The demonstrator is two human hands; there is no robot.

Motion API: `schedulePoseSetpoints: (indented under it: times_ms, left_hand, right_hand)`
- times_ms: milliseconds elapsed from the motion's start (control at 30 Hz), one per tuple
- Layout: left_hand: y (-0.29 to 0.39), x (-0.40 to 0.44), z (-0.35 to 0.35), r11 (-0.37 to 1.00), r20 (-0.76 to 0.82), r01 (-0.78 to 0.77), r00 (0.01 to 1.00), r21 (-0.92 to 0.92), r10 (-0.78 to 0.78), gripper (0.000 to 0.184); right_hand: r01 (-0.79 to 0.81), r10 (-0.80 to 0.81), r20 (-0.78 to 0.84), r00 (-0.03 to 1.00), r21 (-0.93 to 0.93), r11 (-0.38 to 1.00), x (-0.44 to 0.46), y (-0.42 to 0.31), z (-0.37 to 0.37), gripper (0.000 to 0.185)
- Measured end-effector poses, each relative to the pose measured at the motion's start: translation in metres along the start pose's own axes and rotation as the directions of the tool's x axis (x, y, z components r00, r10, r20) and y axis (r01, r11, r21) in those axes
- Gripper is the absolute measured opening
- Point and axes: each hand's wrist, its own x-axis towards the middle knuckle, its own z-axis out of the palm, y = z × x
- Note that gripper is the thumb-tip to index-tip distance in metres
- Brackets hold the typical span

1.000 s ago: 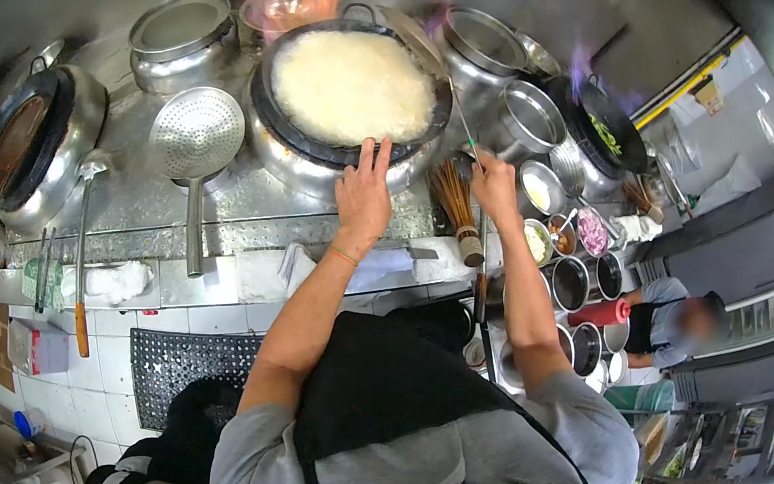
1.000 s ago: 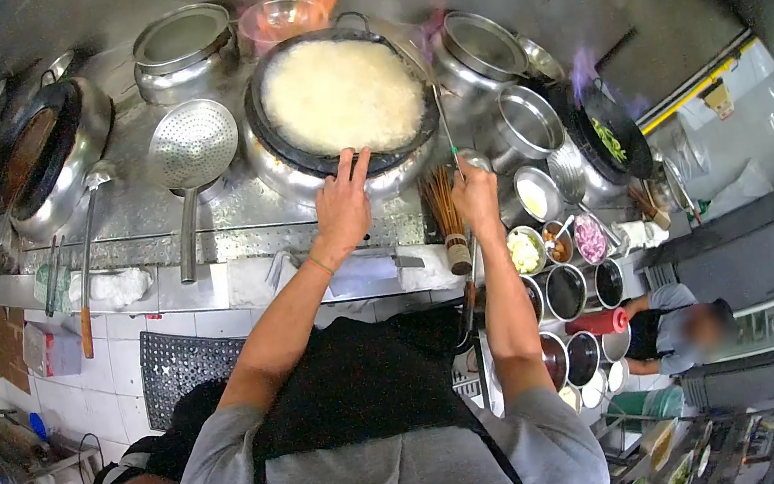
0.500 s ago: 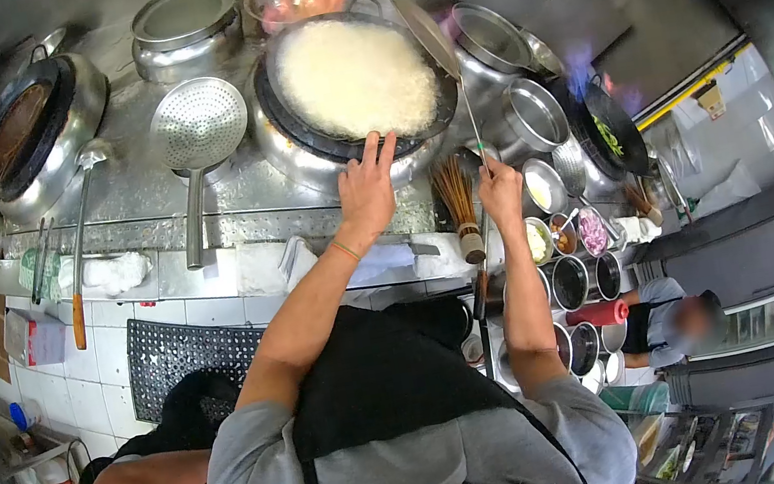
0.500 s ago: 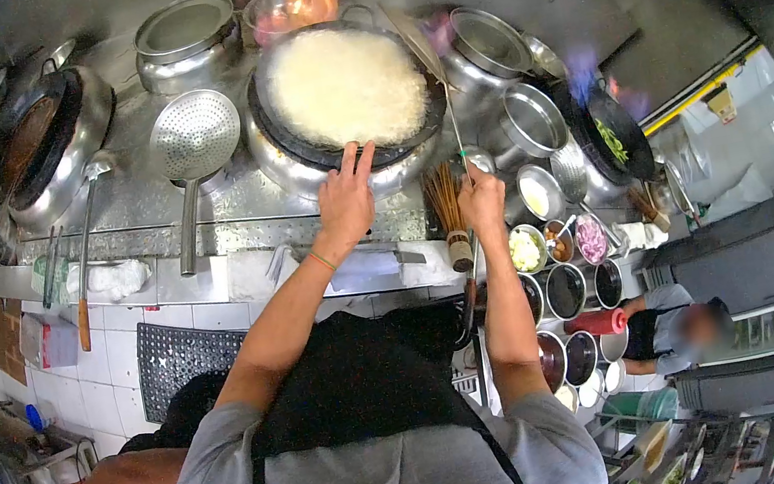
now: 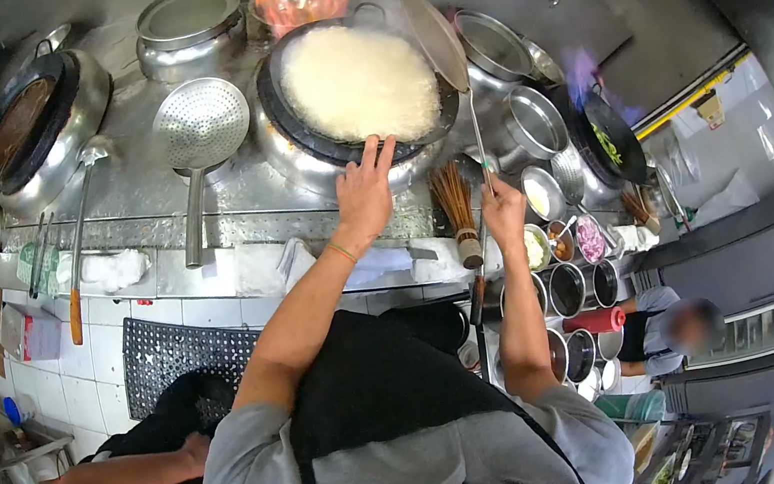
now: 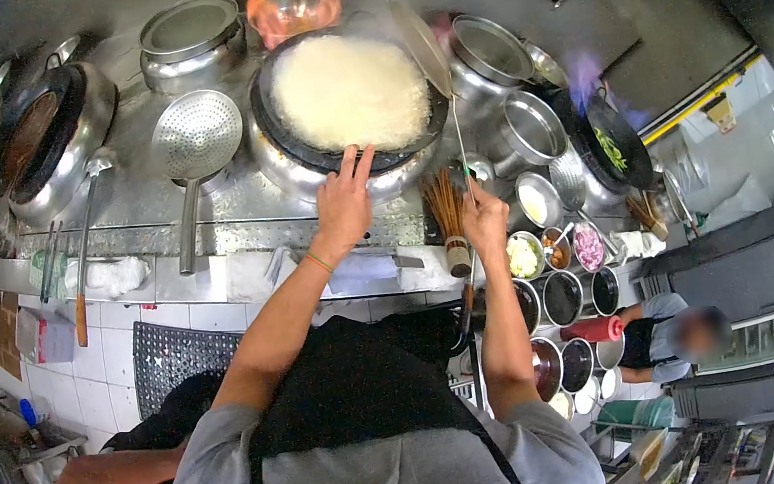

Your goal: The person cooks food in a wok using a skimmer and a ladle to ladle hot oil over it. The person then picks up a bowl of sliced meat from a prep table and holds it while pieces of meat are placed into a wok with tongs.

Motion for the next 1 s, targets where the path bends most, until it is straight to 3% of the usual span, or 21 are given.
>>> schedulePoseSetpoints:
  times_ms: [133, 167, 200, 267, 333, 533, 600, 633, 900, 1000]
  left_hand:
    - [0.002, 0.0, 0.003, 0.999, 0.01, 0.02, 1.0, -0.024, -0.02, 0.072]
    - [0.003, 0.001, 0.004, 1.0, 0.012, 0.015, 1.0, -0.027, -0.014, 0.072]
    - [0.002, 0.003, 0.004, 1.0, 0.014, 0.023, 1.0, -0.007, -0.023, 0.072]
    - [0.003, 0.0, 0.004, 0.999, 0.027, 0.032, 0.999, 0.007, -0.032, 0.071]
    - [0.002, 0.002, 0.004, 1.0, 0.036, 0.02, 0.999, -0.001, -0.02, 0.075]
    - [0.005, 0.002, -0.004, 0.999, 0.051, 0.024, 0.998, -0.028, -0.022, 0.074]
    - [0.004, 0.002, -0.004, 0.999, 0.032, 0.012, 0.999, -0.044, -0.011, 0.073]
    - [0.005, 0.003, -0.005, 0.999, 0.034, 0.01, 0.999, -0.045, -0.009, 0.073]
    - [0.002, 0.004, -0.008, 0.997, 0.072, 0.014, 0.997, -0.081, -0.008, 0.071]
    - [0.003, 0.005, -0.01, 0.997, 0.102, 0.029, 0.995, -0.073, -0.021, 0.07]
  right_hand:
    - [0.154, -0.151, -0.096, 0.984, 0.028, 0.988, -0.022, 0.014, 0.001, 0.03]
    - [0.044, -0.044, -0.006, 0.999, -0.008, 0.999, -0.028, 0.014, -0.008, 0.029]
    - [0.043, -0.043, -0.007, 0.999, -0.009, 0.999, -0.036, 0.023, -0.008, 0.029]
    - [-0.036, 0.035, 0.008, 0.999, 0.338, 0.941, -0.059, 0.05, -0.006, 0.027]
    - [0.019, -0.021, 0.008, 1.0, 0.184, 0.983, -0.084, 0.056, -0.008, 0.025]
    - [0.033, -0.033, -0.004, 0.999, 0.128, 0.991, -0.136, 0.033, -0.012, 0.025]
    - [-0.039, 0.037, 0.06, 0.997, 0.028, 0.999, -0.146, 0.03, -0.017, 0.026]
    - [0.03, -0.031, 0.029, 0.999, 0.024, 0.999, -0.148, 0.028, -0.019, 0.026]
    - [0.075, -0.075, -0.03, 0.997, -0.027, 0.997, -0.177, 0.026, -0.052, 0.029]
    - [-0.032, 0.033, -0.023, 0.999, 0.038, 0.999, -0.182, 0.029, -0.057, 0.028]
